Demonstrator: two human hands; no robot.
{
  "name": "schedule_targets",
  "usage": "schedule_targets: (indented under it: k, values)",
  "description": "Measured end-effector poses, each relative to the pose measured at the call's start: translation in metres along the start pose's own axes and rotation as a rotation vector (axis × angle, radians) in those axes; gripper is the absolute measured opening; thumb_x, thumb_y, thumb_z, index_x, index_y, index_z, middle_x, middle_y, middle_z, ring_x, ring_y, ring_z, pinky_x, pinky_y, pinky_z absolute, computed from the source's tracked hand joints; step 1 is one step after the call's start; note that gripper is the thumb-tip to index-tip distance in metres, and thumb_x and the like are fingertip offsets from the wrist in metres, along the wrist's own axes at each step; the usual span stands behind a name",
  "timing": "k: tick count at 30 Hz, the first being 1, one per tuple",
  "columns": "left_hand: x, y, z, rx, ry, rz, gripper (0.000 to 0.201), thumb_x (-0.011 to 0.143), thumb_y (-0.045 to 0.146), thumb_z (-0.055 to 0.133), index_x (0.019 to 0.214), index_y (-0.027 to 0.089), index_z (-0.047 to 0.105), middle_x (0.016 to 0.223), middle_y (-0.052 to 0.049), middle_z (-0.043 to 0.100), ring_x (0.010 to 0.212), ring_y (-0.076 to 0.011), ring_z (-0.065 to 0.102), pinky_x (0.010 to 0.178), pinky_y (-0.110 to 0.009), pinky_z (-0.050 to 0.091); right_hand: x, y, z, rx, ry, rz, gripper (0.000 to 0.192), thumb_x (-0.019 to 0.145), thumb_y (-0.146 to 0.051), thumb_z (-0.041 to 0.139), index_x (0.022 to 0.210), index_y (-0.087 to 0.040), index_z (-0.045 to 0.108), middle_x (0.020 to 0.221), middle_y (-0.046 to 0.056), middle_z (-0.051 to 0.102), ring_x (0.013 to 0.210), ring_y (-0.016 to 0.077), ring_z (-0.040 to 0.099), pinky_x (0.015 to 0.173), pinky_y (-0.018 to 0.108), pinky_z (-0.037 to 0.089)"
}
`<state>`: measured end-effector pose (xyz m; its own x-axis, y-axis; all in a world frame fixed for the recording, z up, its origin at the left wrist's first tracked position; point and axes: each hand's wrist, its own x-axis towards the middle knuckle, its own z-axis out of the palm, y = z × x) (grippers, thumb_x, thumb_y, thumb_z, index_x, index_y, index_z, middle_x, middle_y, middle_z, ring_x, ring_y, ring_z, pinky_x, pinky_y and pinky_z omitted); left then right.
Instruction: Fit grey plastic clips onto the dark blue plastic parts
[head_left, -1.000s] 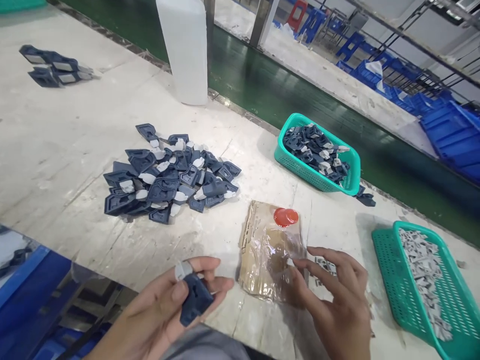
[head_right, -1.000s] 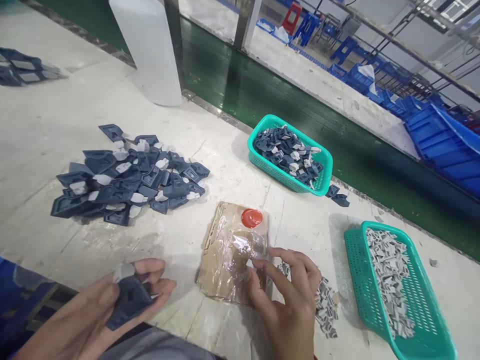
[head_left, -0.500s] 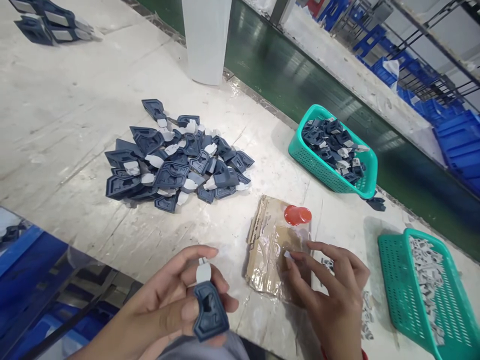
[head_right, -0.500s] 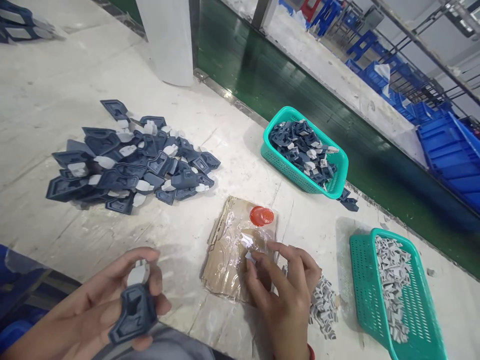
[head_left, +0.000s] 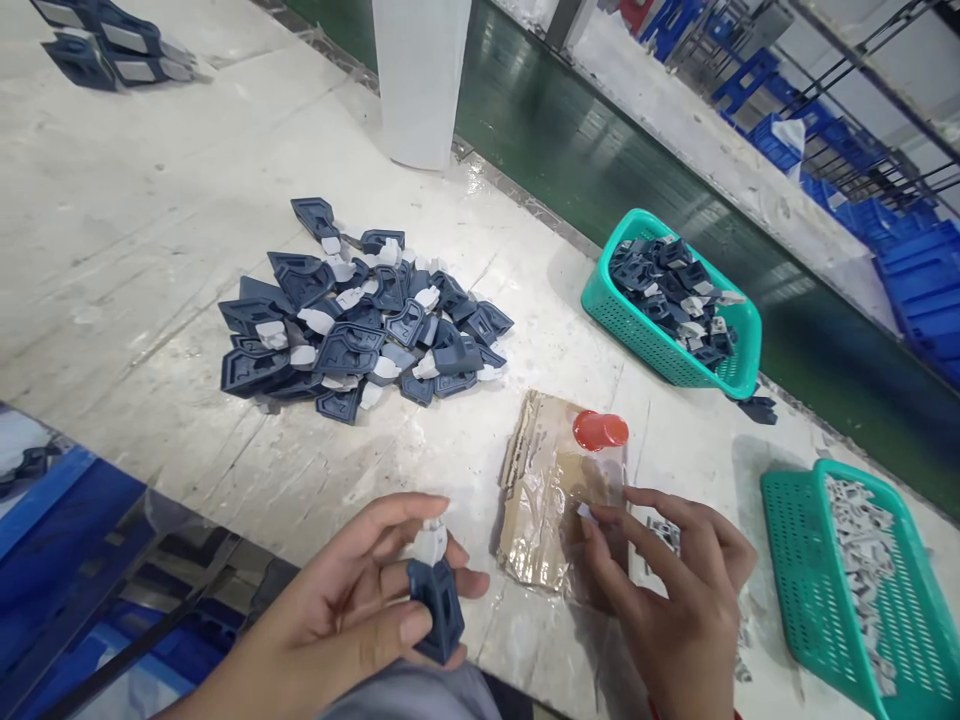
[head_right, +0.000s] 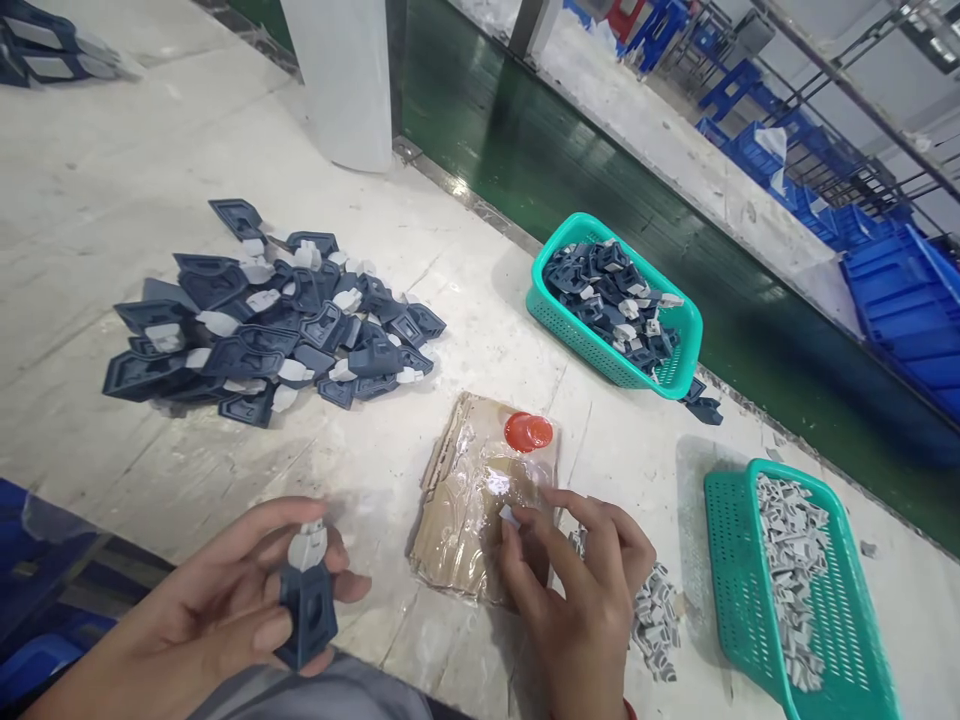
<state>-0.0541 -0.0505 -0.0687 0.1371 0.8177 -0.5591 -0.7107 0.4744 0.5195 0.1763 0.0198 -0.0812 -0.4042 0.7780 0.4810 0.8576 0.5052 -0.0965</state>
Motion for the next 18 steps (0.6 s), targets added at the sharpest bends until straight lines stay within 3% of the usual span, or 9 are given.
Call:
schedule_targets:
  k: [3, 6, 12, 18]
  values:
    - [0.003, -0.005, -0.007, 0.016, -0.014, -0.028, 0.031, 0.066, 0.028, 0.078, 0.095, 0.036, 0.07, 0.084, 0.0, 0.069, 0.098, -0.0269, 0.065, 0.073, -0.033, 0.057, 0.0, 0.0, 0.001, -0.002, 0.005, 0.002, 0.009, 0.075, -0.022, 0.068, 0.082, -0.02, 0.063, 0.095, 0.007, 0.061, 0.089, 0.021, 0.052, 0.08, 0.041, 0.036]
    - [0.005, -0.006, -0.012, 0.092, 0.004, -0.037, 0.034, 0.065, 0.033, 0.078, 0.098, 0.036, 0.07, 0.083, 0.001, 0.072, 0.096, -0.0233, 0.067, 0.083, -0.031, 0.052, 0.001, 0.0, 0.001, 0.009, -0.006, -0.017, 0.008, 0.075, -0.021, 0.067, 0.082, -0.02, 0.063, 0.094, 0.007, 0.061, 0.087, 0.0207, 0.052, 0.08, 0.041, 0.036]
    - [0.007, 0.002, -0.006, -0.051, -0.016, -0.145, 0.028, 0.069, 0.029, 0.075, 0.097, 0.033, 0.071, 0.091, 0.001, 0.075, 0.095, -0.0228, 0.068, 0.083, -0.03, 0.053, 0.004, -0.001, -0.015, 0.006, 0.038, 0.012, 0.011, 0.077, -0.026, 0.066, 0.086, -0.021, 0.064, 0.095, 0.008, 0.06, 0.087, 0.0227, 0.053, 0.08, 0.042, 0.034]
    - [0.007, 0.0, -0.005, -0.094, -0.11, -0.092, 0.029, 0.075, 0.026, 0.07, 0.104, 0.032, 0.068, 0.096, 0.0, 0.075, 0.101, -0.0236, 0.066, 0.087, -0.032, 0.05, 0.008, 0.0, -0.021, 0.048, 0.168, 0.037, 0.006, 0.078, -0.025, 0.065, 0.081, -0.021, 0.061, 0.082, 0.006, 0.059, 0.076, 0.0203, 0.054, 0.074, 0.04, 0.034]
